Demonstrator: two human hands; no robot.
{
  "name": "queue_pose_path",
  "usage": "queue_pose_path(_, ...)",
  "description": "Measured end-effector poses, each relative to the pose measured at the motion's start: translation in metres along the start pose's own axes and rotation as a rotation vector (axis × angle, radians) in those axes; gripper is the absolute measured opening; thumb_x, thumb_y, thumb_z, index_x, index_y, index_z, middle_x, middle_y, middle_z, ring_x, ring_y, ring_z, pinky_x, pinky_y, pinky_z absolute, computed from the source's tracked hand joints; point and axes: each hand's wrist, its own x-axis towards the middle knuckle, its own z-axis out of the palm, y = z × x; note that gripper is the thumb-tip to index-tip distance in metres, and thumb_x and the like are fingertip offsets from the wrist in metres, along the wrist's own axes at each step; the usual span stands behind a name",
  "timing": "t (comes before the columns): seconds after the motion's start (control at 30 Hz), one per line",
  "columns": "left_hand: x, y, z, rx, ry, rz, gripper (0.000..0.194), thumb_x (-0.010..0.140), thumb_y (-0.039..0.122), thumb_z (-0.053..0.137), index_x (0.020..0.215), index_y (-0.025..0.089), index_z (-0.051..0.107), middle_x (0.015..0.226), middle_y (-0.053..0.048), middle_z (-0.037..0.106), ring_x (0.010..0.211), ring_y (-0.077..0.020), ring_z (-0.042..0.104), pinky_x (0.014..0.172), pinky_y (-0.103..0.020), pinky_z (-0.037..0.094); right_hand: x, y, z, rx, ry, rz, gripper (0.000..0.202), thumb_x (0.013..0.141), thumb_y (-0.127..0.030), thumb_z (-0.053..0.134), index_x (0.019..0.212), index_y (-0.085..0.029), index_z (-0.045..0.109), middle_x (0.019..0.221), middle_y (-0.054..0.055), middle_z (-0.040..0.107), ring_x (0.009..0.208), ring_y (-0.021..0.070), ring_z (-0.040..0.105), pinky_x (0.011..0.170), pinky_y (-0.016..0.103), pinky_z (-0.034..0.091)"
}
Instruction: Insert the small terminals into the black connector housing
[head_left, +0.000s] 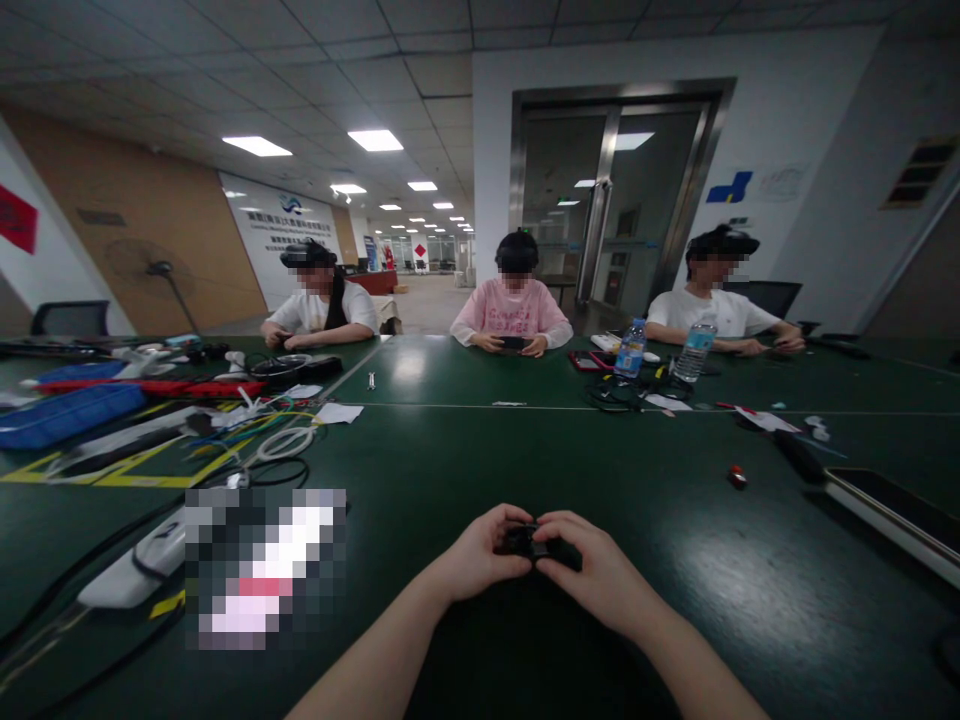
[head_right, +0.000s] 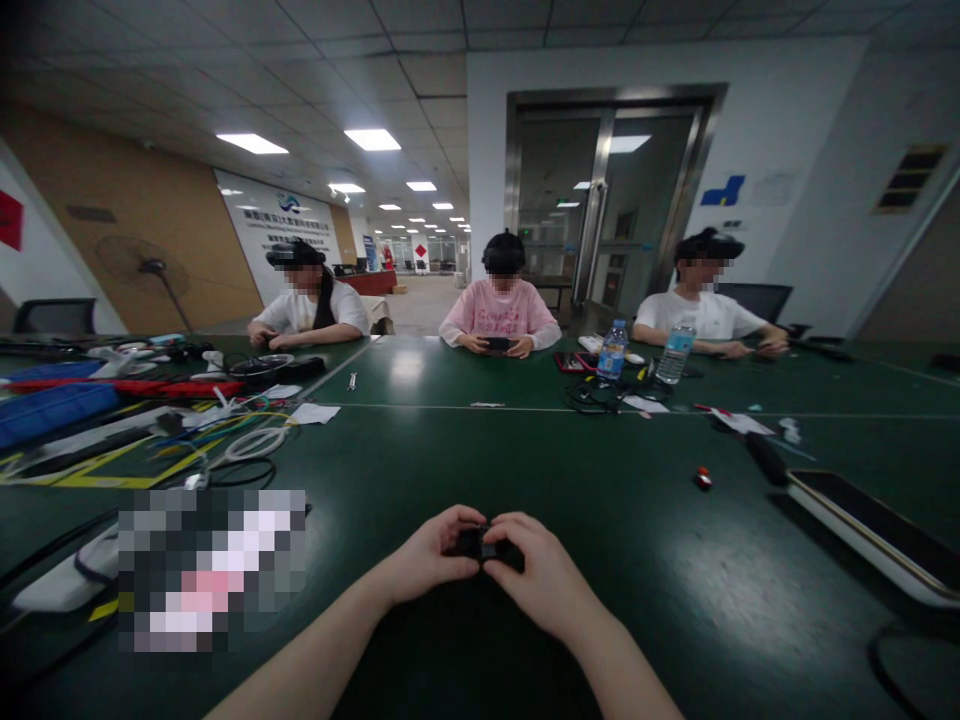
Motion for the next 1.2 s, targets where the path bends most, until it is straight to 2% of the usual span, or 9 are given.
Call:
queue_pose_path(0.23, -0.001, 0.004, 0.000, 0.018, -0.018, -0.013, 0.047, 0.065, 0.007, 0.073, 0.106, 0.019, 0.053, 0.098, -0.004, 0.060, 0.093, -0.0199, 0.058, 0.082, -0.037, 0.043, 0.000, 0.001, 0.001, 0.011, -0.001, -0.008, 0.022, 0.073, -0.016, 0.063, 0.091, -0.029, 0.066, 0.112, 0.001, 0.060, 0.106, 0.0229, 0.056, 0.094, 0.040, 0.041)
queue_pose_path(0.47, 0.001, 0.000, 0.000, 0.008, -0.002, 0.016, 0.047, 0.064, 0.006, 0.072, 0.105, 0.019, 0.053, 0.097, -0.004, 0.060, 0.091, -0.0186, 0.058, 0.079, -0.033, 0.043, 0.001, 0.000, 0.000, 0.012, 0.014, -0.019, 0.020, 0.074, -0.016, 0.062, 0.091, -0.026, 0.066, 0.112, 0.003, 0.061, 0.108, 0.0225, 0.055, 0.096, 0.038, 0.040)
queue_pose_path(0.67, -0.001, 0.005, 0.001, 0.004, -0.006, 0.002, 0.046, 0.065, 0.004, 0.070, 0.105, 0.019, 0.053, 0.096, -0.003, 0.060, 0.089, -0.0175, 0.058, 0.079, -0.033, 0.043, 0.001, -0.002, -0.001, 0.034, 0.006, -0.001, 0.019, 0.075, -0.019, 0.062, 0.092, -0.027, 0.065, 0.114, 0.002, 0.059, 0.109, 0.0216, 0.054, 0.097, 0.038, 0.040)
queue_pose_path(0.93, 0.000, 0.004, 0.001, -0.012, -0.007, 0.009, 0.047, 0.065, 0.003, 0.071, 0.105, 0.018, 0.053, 0.099, -0.004, 0.061, 0.092, -0.0179, 0.058, 0.082, -0.034, 0.042, 0.003, -0.002, -0.006, 0.129, 0.068, 0.034, 0.016, 0.076, -0.024, 0.062, 0.092, -0.024, 0.064, 0.114, 0.005, 0.061, 0.111, 0.0235, 0.053, 0.100, 0.042, 0.037)
queue_pose_path(1.07, -0.001, 0.005, 0.000, -0.002, -0.006, -0.022, 0.046, 0.065, 0.002, 0.070, 0.105, 0.018, 0.053, 0.096, -0.004, 0.061, 0.091, -0.0176, 0.059, 0.082, -0.035, 0.043, 0.005, 0.004, -0.011, 0.201, 0.114, 0.073, 0.022, 0.075, -0.029, 0.064, 0.096, -0.025, 0.065, 0.106, 0.004, 0.066, 0.105, 0.0256, 0.056, 0.097, 0.046, 0.037)
queue_pose_path(1.2, -0.002, 0.008, 0.001, -0.010, -0.006, -0.029, 0.045, 0.066, 0.001, 0.068, 0.105, 0.018, 0.052, 0.097, -0.004, 0.061, 0.092, -0.0182, 0.059, 0.085, -0.036, 0.043, 0.006, 0.007, -0.015, 0.381, 0.162, 0.130, 0.025, 0.070, -0.036, 0.069, 0.092, -0.023, 0.066, 0.093, 0.004, 0.069, 0.091, 0.0242, 0.061, 0.087, 0.042, 0.044)
